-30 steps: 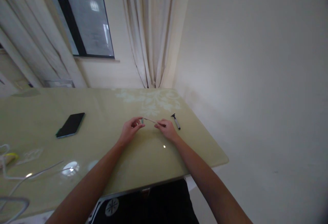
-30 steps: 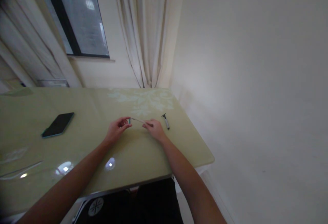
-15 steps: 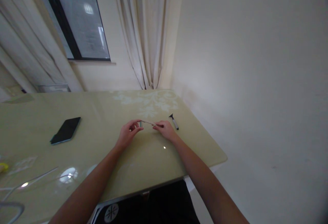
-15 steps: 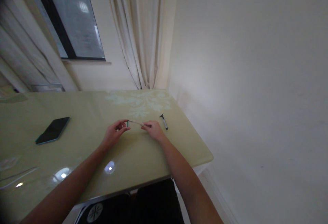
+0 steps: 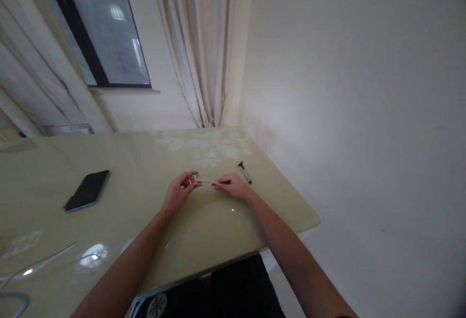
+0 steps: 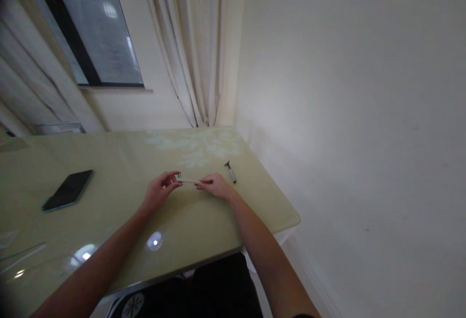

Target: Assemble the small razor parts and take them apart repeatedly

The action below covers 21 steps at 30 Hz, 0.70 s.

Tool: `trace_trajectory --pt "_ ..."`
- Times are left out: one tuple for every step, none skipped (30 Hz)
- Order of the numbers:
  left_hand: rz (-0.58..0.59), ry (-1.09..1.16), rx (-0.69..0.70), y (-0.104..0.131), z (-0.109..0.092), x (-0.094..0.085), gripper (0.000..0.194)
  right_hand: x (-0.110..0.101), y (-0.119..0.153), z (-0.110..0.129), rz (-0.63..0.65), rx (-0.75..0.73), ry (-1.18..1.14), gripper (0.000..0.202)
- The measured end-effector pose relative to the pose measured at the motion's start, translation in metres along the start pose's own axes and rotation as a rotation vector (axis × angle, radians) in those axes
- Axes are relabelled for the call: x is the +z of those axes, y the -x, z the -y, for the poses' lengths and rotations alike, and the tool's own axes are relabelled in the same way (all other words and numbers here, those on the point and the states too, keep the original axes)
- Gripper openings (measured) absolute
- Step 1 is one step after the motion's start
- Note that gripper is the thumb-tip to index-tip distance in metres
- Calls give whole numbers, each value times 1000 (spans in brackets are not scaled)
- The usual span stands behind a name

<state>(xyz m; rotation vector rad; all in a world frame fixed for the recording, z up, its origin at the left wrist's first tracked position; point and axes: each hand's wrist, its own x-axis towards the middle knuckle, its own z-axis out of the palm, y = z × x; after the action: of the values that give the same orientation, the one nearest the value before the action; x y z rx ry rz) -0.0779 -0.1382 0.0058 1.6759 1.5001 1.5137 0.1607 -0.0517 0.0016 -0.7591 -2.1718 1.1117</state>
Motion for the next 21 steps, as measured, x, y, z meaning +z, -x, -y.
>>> trace_trajectory --pt "5 -2 -2 0 0 0 41 0 0 0 -24 -4 11 36" --pt "6 -4 -3 0 -1 0 41 1 0 0 -64 -6 28 36" --pt "5 -6 -4 1 -1 0 41 1 0 0 -108 -8 45 35" --pt "1 -7 -6 1 -2 0 41 0 -1 -1 -136 -10 59 34" --pt "-4 -7 -8 1 -3 0 41 0 -1 -1 -139 -14 68 33" --pt "-10 -6 -10 1 -4 0 41 -1 0 -1 -116 -19 69 33" --pt "-16 -5 -12 1 -5 0 41 -1 0 -1 -79 -25 63 32" --pt "-21 -3 -13 1 -5 -1 41 -1 0 -1 -47 -29 55 32" --pt "-23 -2 -13 1 -6 -1 41 -1 0 -1 -32 -30 54 31" --pt "-23 -2 -14 1 -6 -1 41 -1 0 -1 -41 -25 65 30" --pt "-20 -1 -14 1 -6 -1 41 0 0 0 -76 -16 88 29" --pt "-18 0 -14 1 -6 -1 41 -1 0 0 -119 -8 117 29" --pt "-17 0 -13 1 -7 -1 41 -1 1 0 -149 -2 142 29" --pt "-18 -1 -12 1 -7 -2 41 -1 1 0 -155 -1 154 29" --pt "-22 -1 -10 0 -7 -2 41 -1 1 0 -134 -3 149 30" --pt "-27 -3 -9 0 -7 -2 41 -1 1 0 -94 -5 130 31" --pt "-32 -6 -8 0 -7 -2 42 -1 1 0 -50 -8 104 32" --pt "-35 -8 -7 0 -8 -3 42 0 1 0 -20 -8 81 32" --pt "-35 -11 -7 0 -8 -3 43 1 1 1 -18 -5 69 32" --pt "-36 -12 -7 0 -8 -3 43 1 1 1 -45 -1 70 31" --pt "-38 -14 -6 0 -8 -3 43 2 1 1 -91 2 85 30"
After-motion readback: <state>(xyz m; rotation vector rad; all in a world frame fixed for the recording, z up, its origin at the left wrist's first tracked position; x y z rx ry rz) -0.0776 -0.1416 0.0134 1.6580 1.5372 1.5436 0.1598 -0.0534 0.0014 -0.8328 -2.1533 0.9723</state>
